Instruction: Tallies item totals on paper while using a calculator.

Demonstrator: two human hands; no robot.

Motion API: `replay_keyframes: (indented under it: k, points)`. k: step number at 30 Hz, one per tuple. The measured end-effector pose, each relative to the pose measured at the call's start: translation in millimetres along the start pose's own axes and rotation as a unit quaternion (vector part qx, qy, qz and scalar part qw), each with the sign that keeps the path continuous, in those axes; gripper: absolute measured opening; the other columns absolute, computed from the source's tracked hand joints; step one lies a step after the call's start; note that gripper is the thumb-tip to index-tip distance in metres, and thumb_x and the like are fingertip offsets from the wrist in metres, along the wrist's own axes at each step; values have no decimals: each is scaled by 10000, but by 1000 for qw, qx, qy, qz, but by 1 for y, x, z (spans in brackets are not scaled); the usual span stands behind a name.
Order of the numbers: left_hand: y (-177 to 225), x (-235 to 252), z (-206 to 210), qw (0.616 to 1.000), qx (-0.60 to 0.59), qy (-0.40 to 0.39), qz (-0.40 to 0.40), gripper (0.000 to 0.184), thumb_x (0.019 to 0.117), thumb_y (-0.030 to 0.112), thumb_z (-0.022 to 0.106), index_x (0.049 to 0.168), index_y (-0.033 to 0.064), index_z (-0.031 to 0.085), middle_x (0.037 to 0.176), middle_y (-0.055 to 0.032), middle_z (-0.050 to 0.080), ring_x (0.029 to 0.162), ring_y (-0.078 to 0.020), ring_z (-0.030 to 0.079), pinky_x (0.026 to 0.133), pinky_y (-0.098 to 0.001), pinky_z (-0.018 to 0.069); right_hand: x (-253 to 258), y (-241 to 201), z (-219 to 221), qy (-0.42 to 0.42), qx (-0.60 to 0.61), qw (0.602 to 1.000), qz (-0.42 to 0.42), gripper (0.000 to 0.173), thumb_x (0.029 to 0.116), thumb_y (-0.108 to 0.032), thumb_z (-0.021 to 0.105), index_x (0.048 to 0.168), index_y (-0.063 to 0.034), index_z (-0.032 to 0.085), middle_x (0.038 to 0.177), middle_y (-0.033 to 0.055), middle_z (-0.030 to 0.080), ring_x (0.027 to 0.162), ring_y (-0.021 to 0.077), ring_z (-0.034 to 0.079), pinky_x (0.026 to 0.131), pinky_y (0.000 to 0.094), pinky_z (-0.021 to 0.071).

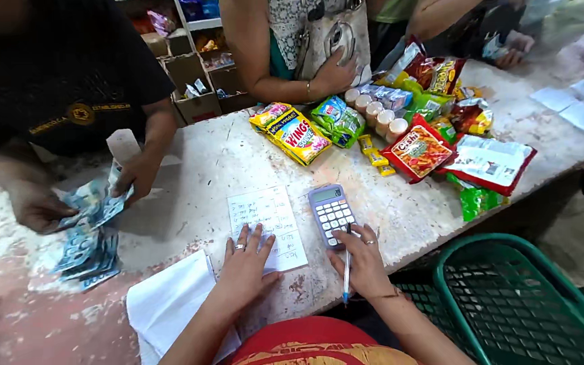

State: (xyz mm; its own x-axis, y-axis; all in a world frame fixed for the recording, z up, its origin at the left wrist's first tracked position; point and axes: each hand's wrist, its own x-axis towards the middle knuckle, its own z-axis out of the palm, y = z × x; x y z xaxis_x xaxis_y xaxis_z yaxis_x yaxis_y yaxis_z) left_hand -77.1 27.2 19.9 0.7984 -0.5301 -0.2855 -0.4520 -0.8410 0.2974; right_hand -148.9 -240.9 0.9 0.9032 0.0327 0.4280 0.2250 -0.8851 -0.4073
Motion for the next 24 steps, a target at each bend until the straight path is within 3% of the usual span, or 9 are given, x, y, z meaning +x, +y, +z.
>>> replay_keyframes:
  k: [4, 7, 10, 13, 19, 24]
  points:
    - [-10, 0, 7, 997, 10, 73, -25, 1090, 743, 810, 664, 1550, 110, 446, 1650, -258, 259, 1519, -491, 228, 1162, -688, 259, 20, 15, -3, -43, 42, 996, 59, 373, 978, -353, 627, 1220, -85, 717, 1199, 89, 736, 1312, 384, 577, 1167, 669, 301]
    - [-21, -2, 15, 991, -3, 132, -18, 1095, 760, 884, 522, 1487, 66, 525, 1597, -268, 366, 1463, -511, 339, 1114, -687, 336, 22, 31, -13, 3, 73, 991, 112, 331, 969, -196, 586, 1211, -5, 705, 1197, 142, 730, 1223, 342, 649, 1143, 610, 383]
    - [-28, 1, 22, 983, -24, 184, -1, 947, 903, 804, 375, 1407, 35, 601, 1535, -274, 455, 1397, -546, 416, 1062, -687, 396, 21, 47, -16, -1, 97, 984, 152, 334, 979, -126, 527, 1263, 3, 647, 1204, 138, 722, 1144, 279, 685, 1043, 501, 510]
    - [-26, 5, 22, 981, -49, 190, -3, 810, 979, 693, 383, 1375, 30, 627, 1527, -246, 479, 1386, -526, 440, 1087, -641, 403, 22, 44, -17, -29, 88, 983, 159, 358, 984, -124, 506, 1292, -8, 645, 1220, 142, 719, 1141, 288, 684, 1037, 486, 511]
    - [-25, 5, 30, 974, -49, 221, 25, 722, 988, 608, 443, 1321, 6, 663, 1479, -259, 527, 1347, -519, 491, 1059, -621, 442, 32, 33, -16, -74, 14, 986, 149, 355, 999, -156, 522, 1304, -47, 667, 1242, 121, 712, 1216, 347, 632, 1076, 561, 443]
    - [-25, 5, 31, 974, -41, 219, 26, 693, 994, 578, 461, 1334, 5, 651, 1478, -256, 529, 1345, -510, 498, 1056, -604, 452, 18, 5, -9, -9, 11, 999, 31, 283, 934, -156, 564, 1151, -92, 734, 1087, 70, 755, 1161, 342, 648, 1019, 563, 473]
